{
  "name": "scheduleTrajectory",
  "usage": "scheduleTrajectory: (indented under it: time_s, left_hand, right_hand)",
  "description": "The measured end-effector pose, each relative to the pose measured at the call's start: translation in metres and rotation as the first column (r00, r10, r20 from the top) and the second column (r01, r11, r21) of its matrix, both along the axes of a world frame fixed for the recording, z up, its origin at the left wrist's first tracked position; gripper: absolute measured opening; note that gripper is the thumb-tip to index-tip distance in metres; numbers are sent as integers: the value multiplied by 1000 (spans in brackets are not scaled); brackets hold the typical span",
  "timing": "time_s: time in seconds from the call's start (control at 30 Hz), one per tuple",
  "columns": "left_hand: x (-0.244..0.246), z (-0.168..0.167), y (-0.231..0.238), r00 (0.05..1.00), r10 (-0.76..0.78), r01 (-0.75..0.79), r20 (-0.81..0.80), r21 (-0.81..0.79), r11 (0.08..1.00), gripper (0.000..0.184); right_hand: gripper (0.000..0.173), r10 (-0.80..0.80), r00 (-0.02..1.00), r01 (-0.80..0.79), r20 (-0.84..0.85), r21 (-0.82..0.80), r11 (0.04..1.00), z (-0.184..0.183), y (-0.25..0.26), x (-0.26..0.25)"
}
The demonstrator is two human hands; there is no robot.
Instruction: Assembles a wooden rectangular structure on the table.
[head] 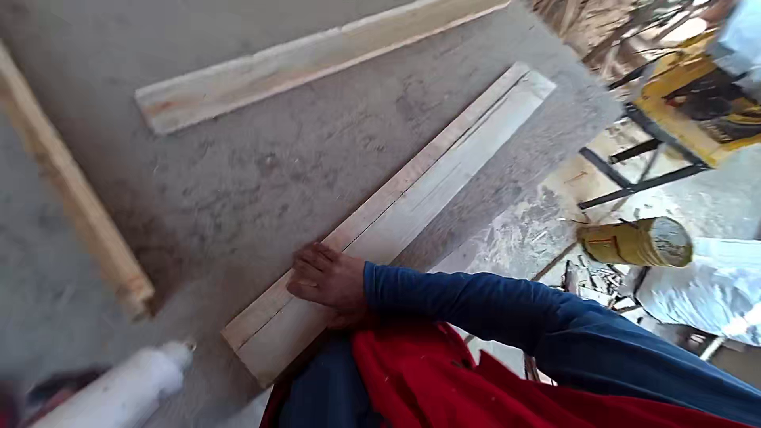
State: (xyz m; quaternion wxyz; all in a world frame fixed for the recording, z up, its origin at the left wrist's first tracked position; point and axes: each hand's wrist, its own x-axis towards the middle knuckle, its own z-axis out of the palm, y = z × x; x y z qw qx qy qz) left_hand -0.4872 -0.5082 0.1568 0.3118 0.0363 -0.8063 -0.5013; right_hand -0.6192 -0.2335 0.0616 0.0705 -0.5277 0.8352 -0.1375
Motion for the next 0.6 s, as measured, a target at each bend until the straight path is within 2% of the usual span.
scheduleTrajectory:
  time_s: [0.03, 0.07, 0.13, 0.17, 0.4, 0.6]
  left_hand:
    - [14, 1, -3, 995, 96, -97, 31, 15, 995, 35]
    - [32, 1, -10, 987, 158, -159, 43, 36, 987, 40]
    - [64, 4, -30, 979, 198, -201, 43, 74, 977, 66]
    - [72, 3, -35, 977, 208, -211, 40, 96, 973, 71]
    - [86, -41, -52, 985, 163, -169, 54, 149, 974, 72]
    - [83, -57, -62, 989, 136, -144, 57, 183, 972, 66]
  right_hand:
    - [98, 4, 1000, -4, -18, -27, 1000, -2, -8, 16]
    - [99, 12, 1000, -12, -17, -41, 999, -1, -15, 29]
    - [100, 26, 1000, -27, -10, -89, 996, -6, -27, 44]
    - [100, 27, 1000, -28, -11, -114, 993, -8, -32, 46]
    - [101, 6, 1000, -3, 31, -113, 994, -8, -35, 47]
    - [107, -6, 1000, 7, 8, -124, 992, -10, -36, 46]
